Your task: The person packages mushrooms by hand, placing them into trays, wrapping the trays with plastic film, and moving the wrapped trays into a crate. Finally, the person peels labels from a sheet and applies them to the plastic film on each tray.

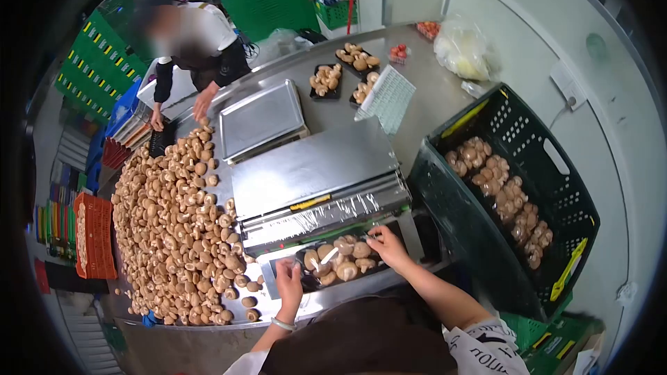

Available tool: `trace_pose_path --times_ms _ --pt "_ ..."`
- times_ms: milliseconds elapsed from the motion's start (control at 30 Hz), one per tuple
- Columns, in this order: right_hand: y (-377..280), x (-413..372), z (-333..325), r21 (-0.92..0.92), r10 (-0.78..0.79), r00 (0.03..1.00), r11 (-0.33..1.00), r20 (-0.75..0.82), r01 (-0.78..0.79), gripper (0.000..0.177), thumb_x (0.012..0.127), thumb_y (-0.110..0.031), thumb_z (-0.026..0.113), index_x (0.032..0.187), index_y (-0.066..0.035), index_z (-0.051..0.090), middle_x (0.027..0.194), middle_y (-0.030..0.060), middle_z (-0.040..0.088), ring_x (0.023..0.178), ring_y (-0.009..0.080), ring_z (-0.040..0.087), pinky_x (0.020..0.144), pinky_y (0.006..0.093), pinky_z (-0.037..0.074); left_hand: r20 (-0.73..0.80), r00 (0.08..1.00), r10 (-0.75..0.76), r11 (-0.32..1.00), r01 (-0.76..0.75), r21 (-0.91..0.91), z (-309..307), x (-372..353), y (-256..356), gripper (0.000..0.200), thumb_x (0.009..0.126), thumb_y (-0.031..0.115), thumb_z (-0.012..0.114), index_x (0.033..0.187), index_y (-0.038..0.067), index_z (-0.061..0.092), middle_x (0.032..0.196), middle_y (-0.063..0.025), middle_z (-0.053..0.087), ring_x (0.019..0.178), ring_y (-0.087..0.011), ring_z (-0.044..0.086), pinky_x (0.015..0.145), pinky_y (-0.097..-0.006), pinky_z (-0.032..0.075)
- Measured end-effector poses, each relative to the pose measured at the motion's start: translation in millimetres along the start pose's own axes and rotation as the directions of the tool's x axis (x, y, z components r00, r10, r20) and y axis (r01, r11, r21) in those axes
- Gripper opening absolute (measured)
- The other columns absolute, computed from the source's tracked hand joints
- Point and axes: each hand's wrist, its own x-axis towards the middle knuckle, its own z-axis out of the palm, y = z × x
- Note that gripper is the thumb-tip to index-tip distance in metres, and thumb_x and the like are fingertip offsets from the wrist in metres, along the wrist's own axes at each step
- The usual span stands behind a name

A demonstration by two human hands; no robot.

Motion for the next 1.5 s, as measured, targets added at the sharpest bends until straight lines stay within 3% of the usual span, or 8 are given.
trace_pose_path --times_ms 633,733,833,900,1067,1167,1300,1500 --pt "123.9 -102.5 1.0 -0.195 -0.104 0.711 0.980 -0.696 -0.047 0.025 0.089 -0.013 0.059 0.112 -0.008 0.051 0.086 0.0086 0.063 0.080 0.0220 0.064 0.071 0.0351 0.049 0.644 0.554 0.527 0.479 -0.820 0.313 98.7 40.1 28.2 0.037 0.085 0.003 0.053 0.121 0.009 0.052 0.080 -0.0147 0.063 0.067 -0.0323 0.063 0.056 -0.0414 0.050" --pt "135.6 -132.7 24.4 0.247 -0.256 0.856 0.885 -0.449 0.394 0.043 0.085 -0.018 0.066 0.121 -0.003 0.048 0.103 0.0062 0.060 0.093 0.0144 0.057 0.087 0.0303 0.048 0.715 0.663 0.222 0.975 -0.168 -0.147 115.8 16.8 61.2 0.045 0.087 0.004 0.056 0.130 0.008 0.043 0.100 -0.0098 0.061 0.089 -0.0199 0.062 0.078 -0.0308 0.050" --pt "50.6 -167.2 17.2 0.927 -0.189 0.968 0.365 0.164 -0.086 0.035 0.086 -0.018 0.064 0.115 -0.003 0.051 0.102 0.0054 0.061 0.091 0.0123 0.057 0.083 0.0288 0.048 0.841 0.520 0.150 0.876 0.324 -0.357 97.0 -21.5 100.9 0.049 0.085 0.011 0.063 0.129 0.005 0.041 0.110 -0.0029 0.053 0.104 -0.0129 0.053 0.093 -0.0261 0.042" --pt "-7.9 -184.2 12.7 0.872 -0.270 0.854 0.351 0.444 -0.342 0.030 0.087 -0.019 0.062 0.112 -0.003 0.053 0.101 0.0049 0.061 0.090 0.0109 0.057 0.080 0.0278 0.048 0.761 0.489 0.426 0.898 -0.128 -0.420 80.7 -39.2 132.1 0.038 0.087 0.012 0.062 0.119 0.004 0.044 0.104 -0.0027 0.051 0.096 -0.0122 0.052 0.090 -0.0248 0.043" --pt "-61.6 -179.5 -2.0 0.538 -0.161 0.800 0.812 0.578 -0.226 0.020 0.090 -0.019 0.058 0.103 -0.004 0.058 0.099 0.0036 0.062 0.088 0.0075 0.057 0.073 0.0253 0.047 0.869 0.080 0.488 0.687 0.579 -0.439 48.6 -73.2 179.5 0.054 0.089 0.032 0.061 0.131 0.012 0.033 0.124 -0.0155 0.042 0.118 -0.0307 0.042 0.103 -0.0403 0.034" --pt "-118.8 -158.3 -73.2 0.128 0.487 0.789 0.816 0.373 -0.564 0.020 0.092 -0.022 0.056 0.097 -0.003 0.061 0.100 0.0046 0.063 0.088 0.0078 0.059 0.071 0.0250 0.047 0.893 -0.336 0.301 0.776 0.630 -0.024 53.0 -77.4 214.8 0.092 0.085 0.053 0.057 0.152 0.011 0.008 0.156 -0.0176 0.009 0.144 -0.0332 0.013 0.117 -0.0433 0.007" --pt "-198.8 -185.5 -107.5 -0.166 -0.473 0.840 0.836 0.265 0.523 0.053 0.083 -0.033 0.068 0.121 -0.001 0.051 0.110 0.0154 0.063 0.100 0.0270 0.063 0.079 0.0375 0.052 0.886 -0.407 0.220 0.794 0.602 0.079 74.1 -84.3 195.0 0.077 0.090 0.048 0.051 0.146 0.008 0.015 0.150 -0.0165 0.016 0.135 -0.0273 0.024 0.111 -0.0404 0.017" --pt "-224.6 -156.3 -160.5 -0.319 -0.204 0.959 0.911 0.197 0.260 0.063 0.073 -0.031 0.079 0.122 -0.004 0.049 0.106 0.0116 0.064 0.096 0.0238 0.064 0.081 0.0376 0.051 0.996 -0.057 0.073 0.956 0.288 -0.053 119.2 -67.8 175.9 0.044 0.096 0.025 0.052 0.132 0.005 0.039 0.135 -0.0155 0.043 0.115 -0.0232 0.049 0.100 -0.0348 0.038"
